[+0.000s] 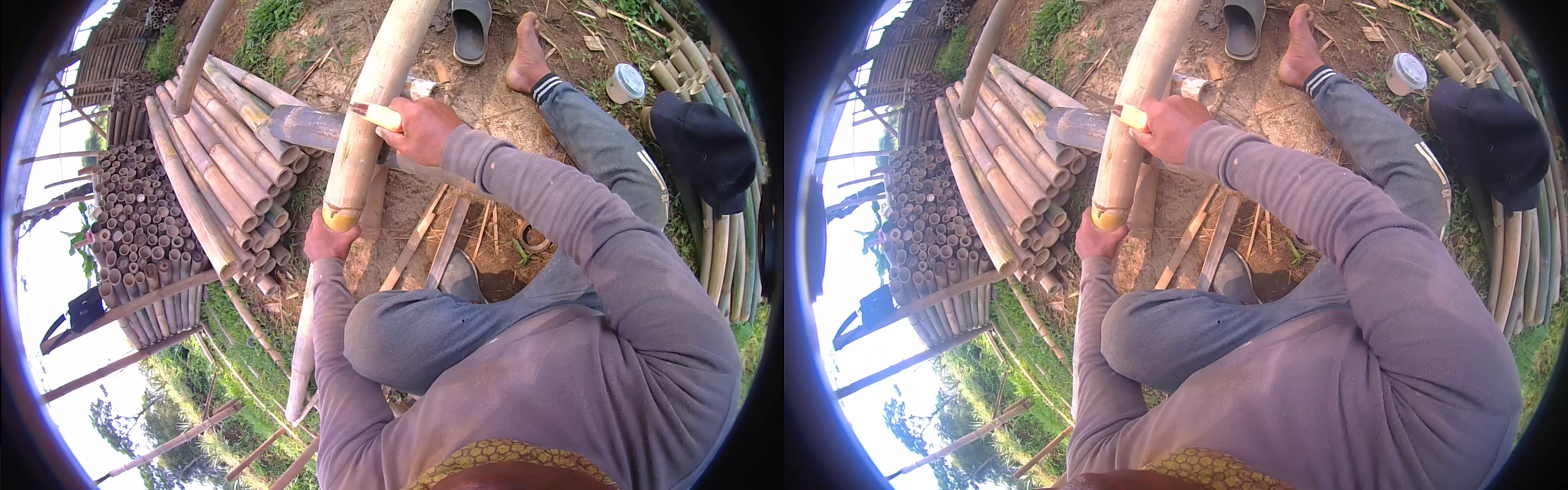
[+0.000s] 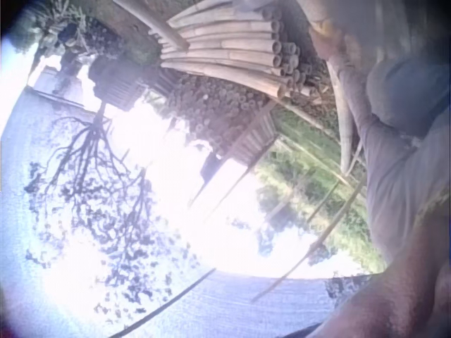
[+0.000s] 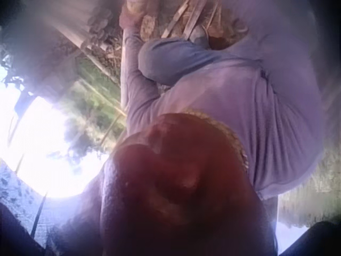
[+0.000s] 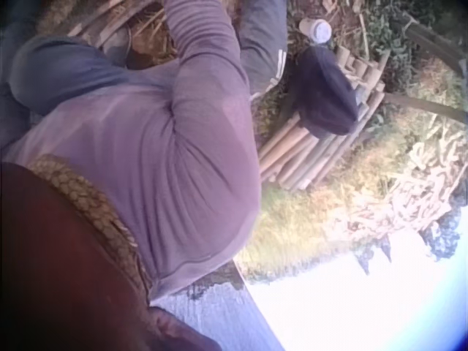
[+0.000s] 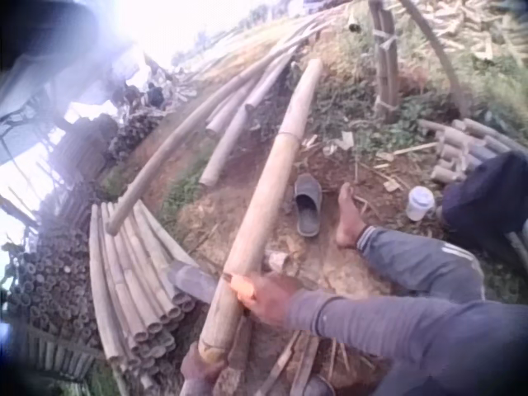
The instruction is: The person sits on the ground and uses a hand saw to cut long bamboo poles into shorter sections. They position each pole on a wooden support, saw through it, and then move the cut pieces aside.
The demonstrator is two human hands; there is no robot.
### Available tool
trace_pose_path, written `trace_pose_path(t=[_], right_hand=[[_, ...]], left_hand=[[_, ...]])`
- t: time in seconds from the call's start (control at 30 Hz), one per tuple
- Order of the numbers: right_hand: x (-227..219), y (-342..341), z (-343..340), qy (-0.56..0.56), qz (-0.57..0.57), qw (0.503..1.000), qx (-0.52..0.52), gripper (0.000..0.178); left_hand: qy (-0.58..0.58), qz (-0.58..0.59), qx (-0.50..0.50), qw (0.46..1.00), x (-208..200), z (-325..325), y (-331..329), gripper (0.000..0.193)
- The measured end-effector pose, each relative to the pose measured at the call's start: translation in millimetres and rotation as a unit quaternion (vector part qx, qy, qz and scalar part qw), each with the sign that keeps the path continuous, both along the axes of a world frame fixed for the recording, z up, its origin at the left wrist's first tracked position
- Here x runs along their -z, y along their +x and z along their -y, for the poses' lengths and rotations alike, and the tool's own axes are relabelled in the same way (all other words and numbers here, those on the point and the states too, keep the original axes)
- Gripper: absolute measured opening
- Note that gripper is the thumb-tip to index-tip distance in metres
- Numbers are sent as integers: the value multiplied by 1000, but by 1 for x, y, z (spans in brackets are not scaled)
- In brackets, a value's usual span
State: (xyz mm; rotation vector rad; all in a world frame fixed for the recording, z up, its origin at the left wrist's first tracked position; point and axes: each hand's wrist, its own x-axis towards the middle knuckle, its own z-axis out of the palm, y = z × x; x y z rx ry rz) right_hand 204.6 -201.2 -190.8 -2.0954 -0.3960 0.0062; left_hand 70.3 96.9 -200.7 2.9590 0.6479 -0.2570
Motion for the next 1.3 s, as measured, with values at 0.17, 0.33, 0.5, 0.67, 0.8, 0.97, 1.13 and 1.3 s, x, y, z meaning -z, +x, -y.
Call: trace_pose_path(t=[0.17,0.33,0.5,0.67,0.8,0.97,1.13,1.3], right_hand=[[3,-82,89,46,-6,998,-32,26],[-25,-134,165,77,-11,997,-25,20],[-9,-9,42,4,-78,996,-34,34],[-2,-42,50,34,-32,999,-8,28],[-22,-143,163,43,-42,998,-31,25],[3,-122,143,61,15,998,-21,24],[2,9,6,-24,-74,997,-20,36],[8,-67,77,45,-69,996,-32,28]], left_hand=[[-1,-9,-18,1000,-10,-7,-12,75],[1,15,-9,1000,4,-5,-18,77],[-2,0,-1,1000,2,3,-2,79],[2,-6,-8,1000,7,-9,-10,82],[-8,-1,-23,1000,4,-7,-20,84],[-5,1,-14,1000,5,-6,-18,82],[-7,-8,-5,1000,0,5,-1,81],[-9,7,-18,1000,4,-9,-16,83]])
